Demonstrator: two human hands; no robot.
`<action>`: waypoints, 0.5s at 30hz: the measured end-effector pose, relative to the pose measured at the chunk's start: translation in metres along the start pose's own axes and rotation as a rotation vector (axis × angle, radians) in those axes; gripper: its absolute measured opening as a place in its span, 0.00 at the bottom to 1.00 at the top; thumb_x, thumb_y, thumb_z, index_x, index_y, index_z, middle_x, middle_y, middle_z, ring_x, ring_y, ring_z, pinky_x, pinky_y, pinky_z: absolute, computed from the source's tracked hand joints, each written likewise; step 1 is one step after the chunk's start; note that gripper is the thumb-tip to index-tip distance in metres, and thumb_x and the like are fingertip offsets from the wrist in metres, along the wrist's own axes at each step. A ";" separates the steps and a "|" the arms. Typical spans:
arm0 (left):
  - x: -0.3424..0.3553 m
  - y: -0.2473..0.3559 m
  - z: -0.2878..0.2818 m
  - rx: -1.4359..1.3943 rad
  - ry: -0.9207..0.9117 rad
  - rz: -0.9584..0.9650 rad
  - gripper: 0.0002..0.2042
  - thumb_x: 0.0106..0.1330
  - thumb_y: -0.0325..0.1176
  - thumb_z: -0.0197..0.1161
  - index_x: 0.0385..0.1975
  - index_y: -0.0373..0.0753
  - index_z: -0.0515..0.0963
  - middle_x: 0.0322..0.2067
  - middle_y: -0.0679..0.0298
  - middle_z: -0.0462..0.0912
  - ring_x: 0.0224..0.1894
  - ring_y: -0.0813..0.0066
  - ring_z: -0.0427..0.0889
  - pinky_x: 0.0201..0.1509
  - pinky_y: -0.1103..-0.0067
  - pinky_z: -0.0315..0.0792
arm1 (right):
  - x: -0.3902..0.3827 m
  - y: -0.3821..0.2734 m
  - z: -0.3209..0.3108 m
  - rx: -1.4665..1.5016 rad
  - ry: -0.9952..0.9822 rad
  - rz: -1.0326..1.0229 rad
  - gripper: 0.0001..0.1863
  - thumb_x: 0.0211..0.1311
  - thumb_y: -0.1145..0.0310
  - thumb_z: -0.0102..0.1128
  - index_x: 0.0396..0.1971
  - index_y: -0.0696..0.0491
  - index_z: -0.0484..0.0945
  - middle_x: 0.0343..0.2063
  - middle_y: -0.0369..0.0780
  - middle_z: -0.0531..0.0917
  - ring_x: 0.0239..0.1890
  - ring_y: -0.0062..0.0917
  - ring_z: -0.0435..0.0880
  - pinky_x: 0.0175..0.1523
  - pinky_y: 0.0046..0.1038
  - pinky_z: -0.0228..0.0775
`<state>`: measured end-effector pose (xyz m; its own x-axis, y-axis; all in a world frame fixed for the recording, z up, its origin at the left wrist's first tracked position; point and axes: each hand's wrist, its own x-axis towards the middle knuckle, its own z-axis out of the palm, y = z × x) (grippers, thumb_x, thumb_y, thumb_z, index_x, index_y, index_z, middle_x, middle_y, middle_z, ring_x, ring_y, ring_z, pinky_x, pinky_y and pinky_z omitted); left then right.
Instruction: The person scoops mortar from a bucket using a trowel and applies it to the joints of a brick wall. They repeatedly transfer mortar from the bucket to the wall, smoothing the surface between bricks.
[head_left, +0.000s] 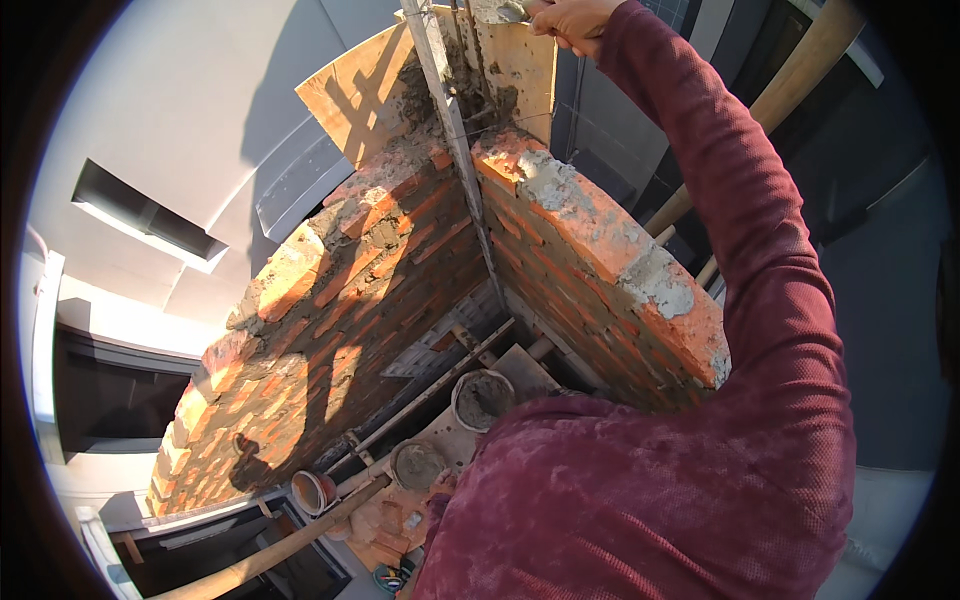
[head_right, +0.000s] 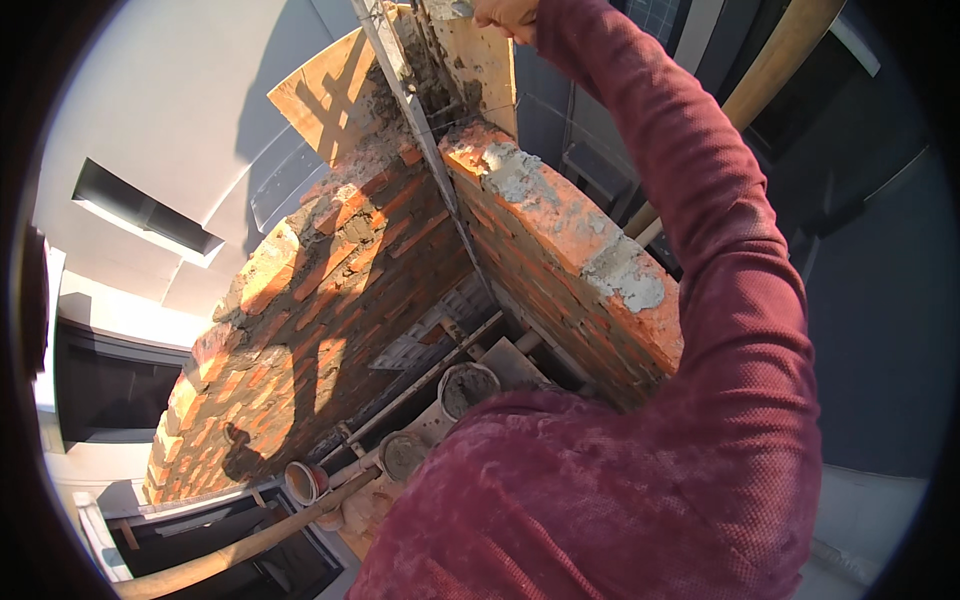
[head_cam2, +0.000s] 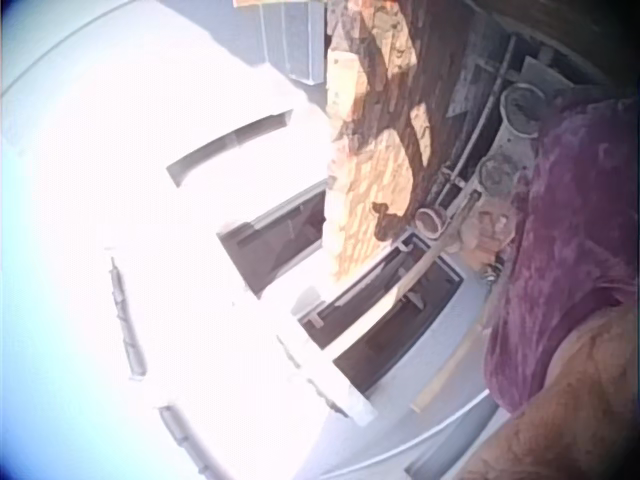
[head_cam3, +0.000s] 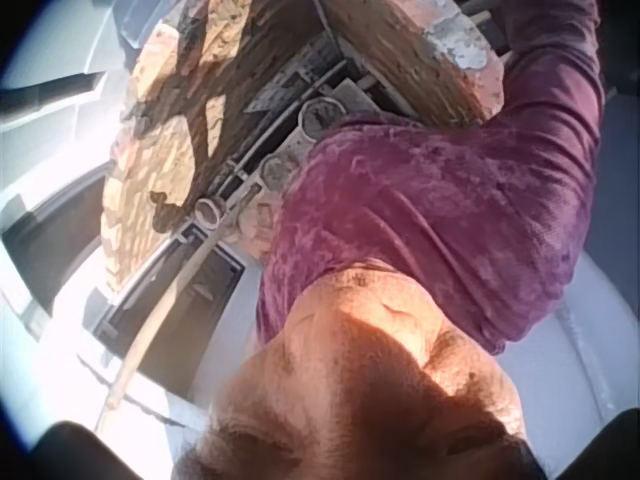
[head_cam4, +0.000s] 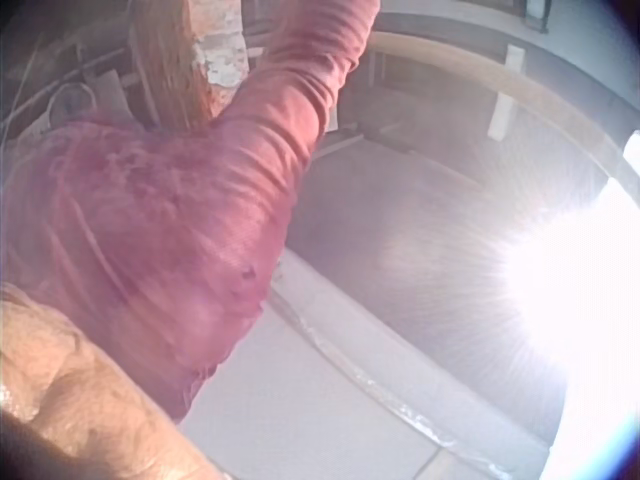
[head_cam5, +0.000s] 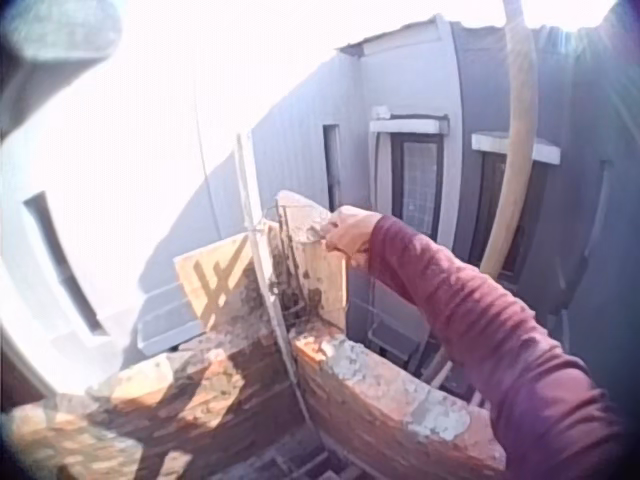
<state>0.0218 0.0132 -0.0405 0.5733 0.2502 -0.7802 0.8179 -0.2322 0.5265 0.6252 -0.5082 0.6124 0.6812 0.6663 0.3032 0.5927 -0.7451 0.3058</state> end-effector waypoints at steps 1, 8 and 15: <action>0.000 -0.003 -0.001 0.028 0.017 0.008 0.21 0.64 0.39 0.58 0.57 0.39 0.74 0.45 0.62 0.82 0.45 0.72 0.80 0.50 0.77 0.72 | -0.006 -0.023 -0.017 0.479 -0.056 0.326 0.04 0.51 0.70 0.59 0.21 0.53 0.79 0.16 0.33 0.76 0.19 0.19 0.77 0.22 0.26 0.68; 0.026 -0.031 0.007 -0.048 -0.062 0.050 0.23 0.64 0.41 0.60 0.58 0.41 0.73 0.42 0.63 0.82 0.41 0.74 0.80 0.46 0.78 0.73 | -0.012 -0.034 -0.007 0.841 0.034 0.601 0.06 0.50 0.68 0.60 0.18 0.52 0.76 0.11 0.35 0.73 0.10 0.21 0.71 0.14 0.30 0.61; 0.003 -0.011 0.020 -0.348 -0.098 -0.147 0.26 0.66 0.39 0.59 0.63 0.42 0.64 0.48 0.61 0.77 0.42 0.68 0.79 0.41 0.73 0.76 | -0.028 -0.032 -0.013 1.191 -0.005 0.736 0.08 0.53 0.71 0.58 0.17 0.52 0.73 0.10 0.32 0.71 0.09 0.19 0.69 0.13 0.26 0.59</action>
<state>0.0136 -0.0019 -0.0556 0.4547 0.1617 -0.8758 0.8686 0.1368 0.4762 0.5818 -0.5028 0.6055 0.9916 0.1183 0.0531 0.1055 -0.4977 -0.8609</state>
